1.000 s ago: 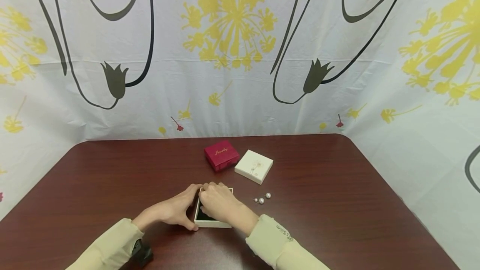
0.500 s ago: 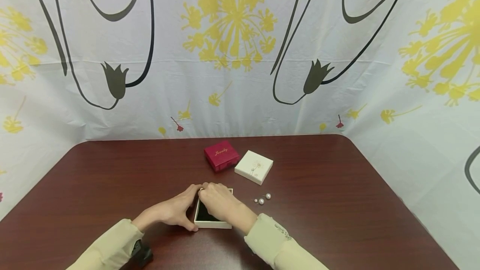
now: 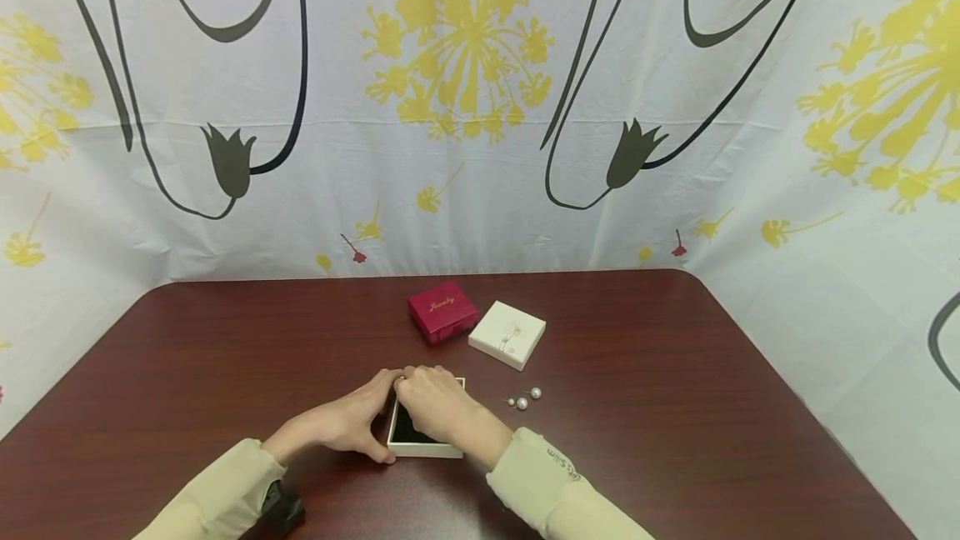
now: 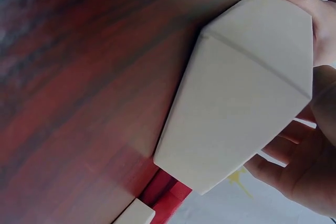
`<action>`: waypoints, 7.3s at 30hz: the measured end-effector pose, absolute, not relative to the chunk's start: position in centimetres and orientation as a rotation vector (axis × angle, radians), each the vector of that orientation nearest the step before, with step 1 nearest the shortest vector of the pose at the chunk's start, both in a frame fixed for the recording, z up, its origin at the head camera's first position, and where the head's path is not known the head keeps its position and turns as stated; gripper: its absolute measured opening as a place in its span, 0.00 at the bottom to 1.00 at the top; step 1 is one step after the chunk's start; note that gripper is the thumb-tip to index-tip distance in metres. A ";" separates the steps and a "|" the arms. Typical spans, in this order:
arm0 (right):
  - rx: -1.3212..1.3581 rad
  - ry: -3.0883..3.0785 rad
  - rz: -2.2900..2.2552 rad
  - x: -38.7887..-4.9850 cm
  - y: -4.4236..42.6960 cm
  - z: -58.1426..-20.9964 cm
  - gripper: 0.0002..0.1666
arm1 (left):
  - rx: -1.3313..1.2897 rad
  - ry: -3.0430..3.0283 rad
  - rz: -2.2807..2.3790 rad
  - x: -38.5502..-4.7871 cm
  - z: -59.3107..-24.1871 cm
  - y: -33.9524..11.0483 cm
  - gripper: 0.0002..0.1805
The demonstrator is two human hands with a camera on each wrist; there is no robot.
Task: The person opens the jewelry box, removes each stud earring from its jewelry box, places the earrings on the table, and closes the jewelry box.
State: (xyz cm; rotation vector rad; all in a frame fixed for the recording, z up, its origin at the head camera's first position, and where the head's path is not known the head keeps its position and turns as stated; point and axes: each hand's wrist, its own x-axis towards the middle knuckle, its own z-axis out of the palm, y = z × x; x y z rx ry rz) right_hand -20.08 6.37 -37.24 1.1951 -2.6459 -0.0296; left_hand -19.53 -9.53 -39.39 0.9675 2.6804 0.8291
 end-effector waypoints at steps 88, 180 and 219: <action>0.923 -2.731 0.245 -20.4 16.2 -36.2 0.11 | 0.923 2.687 0.803 -19.7 -39.4 -9.4 0.53; 0.765 -2.759 0.137 -24.6 17.0 -35.3 0.27 | 0.937 2.669 0.855 -19.6 -39.5 -9.4 0.51; 0.631 -3.111 0.260 -27.9 18.2 -37.4 0.44 | 0.925 2.664 0.854 -19.8 -39.9 -9.5 0.51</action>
